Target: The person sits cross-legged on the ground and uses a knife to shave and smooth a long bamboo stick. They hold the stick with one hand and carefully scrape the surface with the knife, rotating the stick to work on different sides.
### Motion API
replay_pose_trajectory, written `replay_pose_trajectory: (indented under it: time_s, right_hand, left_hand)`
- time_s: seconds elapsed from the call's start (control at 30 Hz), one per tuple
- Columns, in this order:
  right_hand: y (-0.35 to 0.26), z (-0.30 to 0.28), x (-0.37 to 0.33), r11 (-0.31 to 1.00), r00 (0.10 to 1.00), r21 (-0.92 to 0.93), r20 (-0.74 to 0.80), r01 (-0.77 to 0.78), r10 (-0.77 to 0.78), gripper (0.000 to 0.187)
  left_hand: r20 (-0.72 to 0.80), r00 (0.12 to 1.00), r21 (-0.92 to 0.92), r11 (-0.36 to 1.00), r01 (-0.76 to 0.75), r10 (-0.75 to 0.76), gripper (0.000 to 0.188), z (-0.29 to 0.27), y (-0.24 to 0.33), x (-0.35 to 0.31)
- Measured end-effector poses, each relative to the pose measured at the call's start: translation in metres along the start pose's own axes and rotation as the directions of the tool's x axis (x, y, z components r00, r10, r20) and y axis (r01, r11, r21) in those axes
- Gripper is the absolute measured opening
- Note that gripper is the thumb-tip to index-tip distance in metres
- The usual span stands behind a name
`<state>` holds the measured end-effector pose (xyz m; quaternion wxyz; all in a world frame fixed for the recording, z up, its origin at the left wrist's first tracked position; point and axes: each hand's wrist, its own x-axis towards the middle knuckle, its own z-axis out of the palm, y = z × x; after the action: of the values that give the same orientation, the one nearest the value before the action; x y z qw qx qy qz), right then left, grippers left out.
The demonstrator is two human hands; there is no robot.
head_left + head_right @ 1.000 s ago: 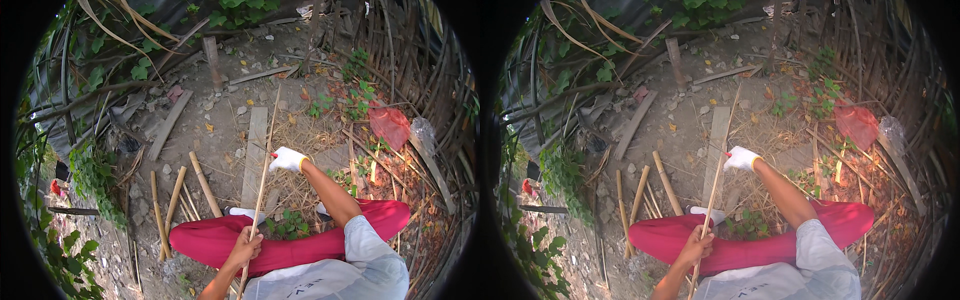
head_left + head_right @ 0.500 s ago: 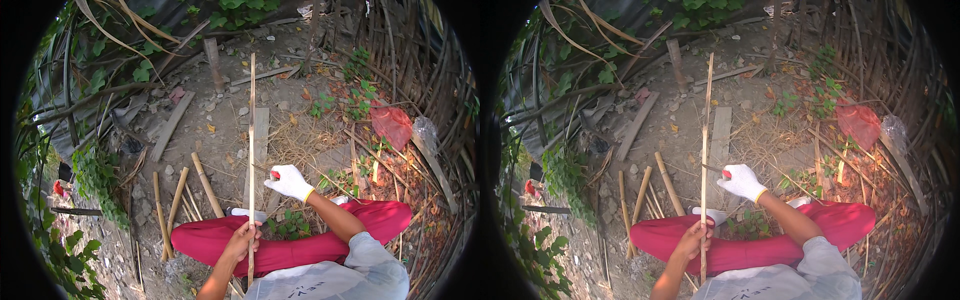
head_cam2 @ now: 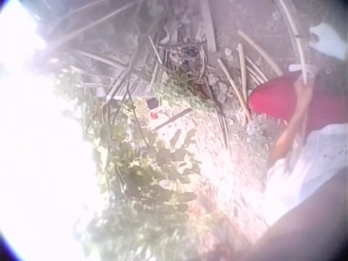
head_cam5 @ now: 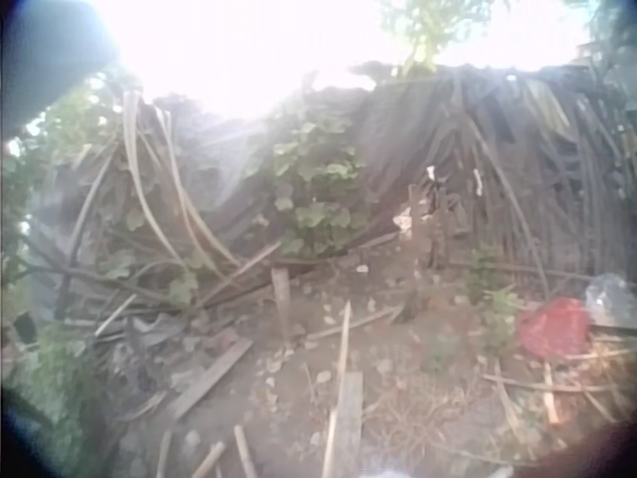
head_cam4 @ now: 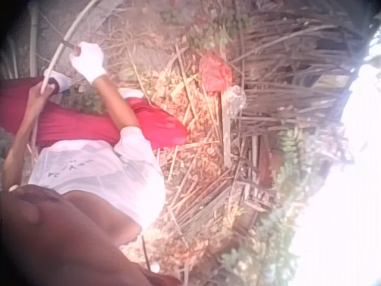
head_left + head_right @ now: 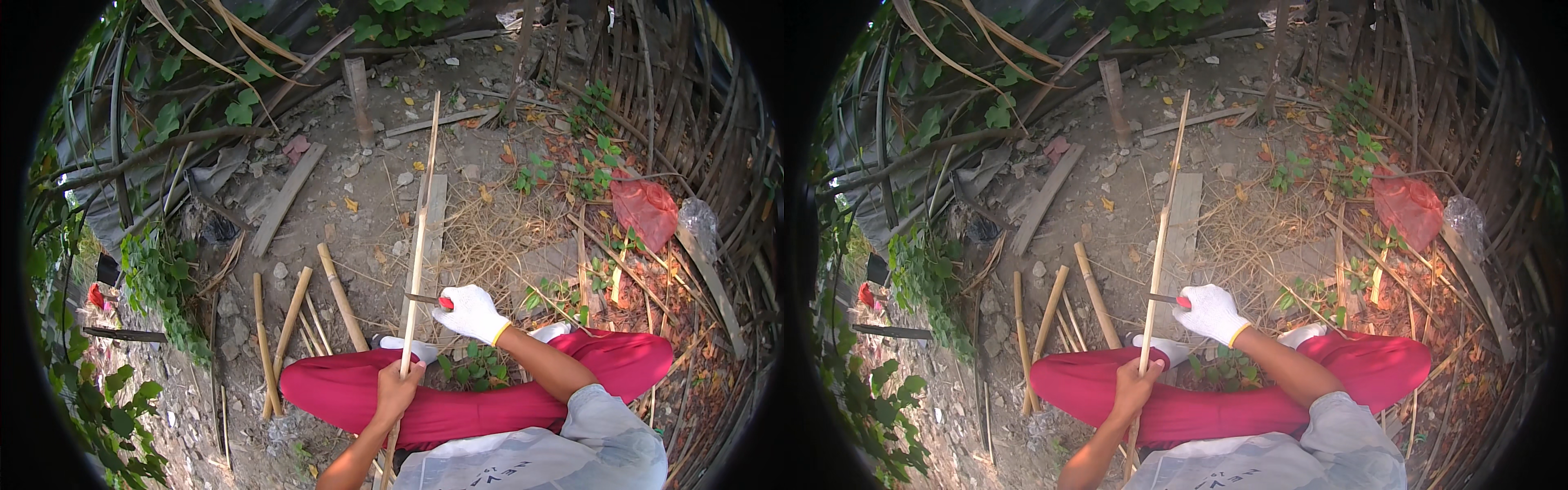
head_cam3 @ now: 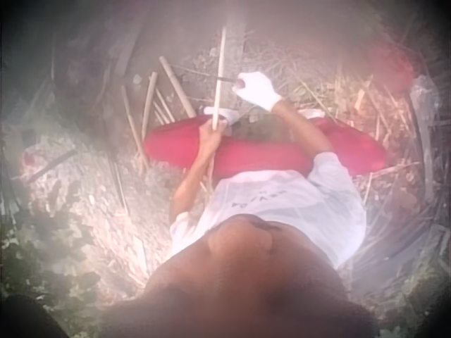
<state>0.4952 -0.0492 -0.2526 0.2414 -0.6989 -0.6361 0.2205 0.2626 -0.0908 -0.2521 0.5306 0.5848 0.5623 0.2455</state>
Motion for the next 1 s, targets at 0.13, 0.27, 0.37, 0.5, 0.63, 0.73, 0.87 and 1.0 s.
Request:
replay_pose_trajectory:
  time_s: [0.13,0.27,0.37,0.5,0.63,0.73,0.87,1.0]
  right_hand:
    - [-0.013,0.007,-0.007,0.991,0.999,-0.129,0.031,0.041,-0.037,0.029]
    - [-0.017,0.01,-0.004,0.974,0.999,-0.221,0.026,0.048,-0.044,0.027]
    - [-0.023,0.008,0.0,0.965,0.993,-0.262,0.119,0.029,0.002,0.026]
    - [-0.018,0.017,0.01,0.94,0.989,-0.339,0.142,0.022,0.028,0.026]
    - [-0.005,0.022,0.029,0.933,0.994,-0.36,0.102,0.015,0.023,0.026]
    - [0.005,0.026,0.041,0.929,0.996,-0.371,0.072,-0.016,0.046,0.026]
    - [0.053,0.02,0.072,0.914,0.982,-0.359,-0.052,-0.188,0.181,0.023]
    - [0.075,0.002,0.08,0.877,0.979,-0.44,-0.025,-0.19,0.2,0.023]
  left_hand:
    - [0.06,0.997,-0.027,0.999,0.046,-0.044,0.037,0.006,-0.005,0.011]
    - [0.062,0.997,0.065,0.996,-0.054,0.05,0.039,0.012,-0.013,0.019]
    - [0.06,0.993,0.185,0.977,-0.11,0.1,0.035,0.014,-0.007,0.019]
    - [0.041,0.994,0.337,0.935,-0.113,0.105,0.023,0.021,-0.009,0.018]
    - [0.062,0.997,0.401,0.913,-0.074,0.054,0.014,0.026,-0.003,0.011]
    - [0.097,0.994,0.43,0.898,-0.089,0.053,0.014,0.027,-0.011,0.005]
    - [0.19,0.981,0.46,0.88,-0.12,0.034,0.015,0.026,-0.021,-0.03]
    - [0.241,0.971,0.445,0.89,-0.1,-0.011,0.017,0.02,-0.007,-0.033]
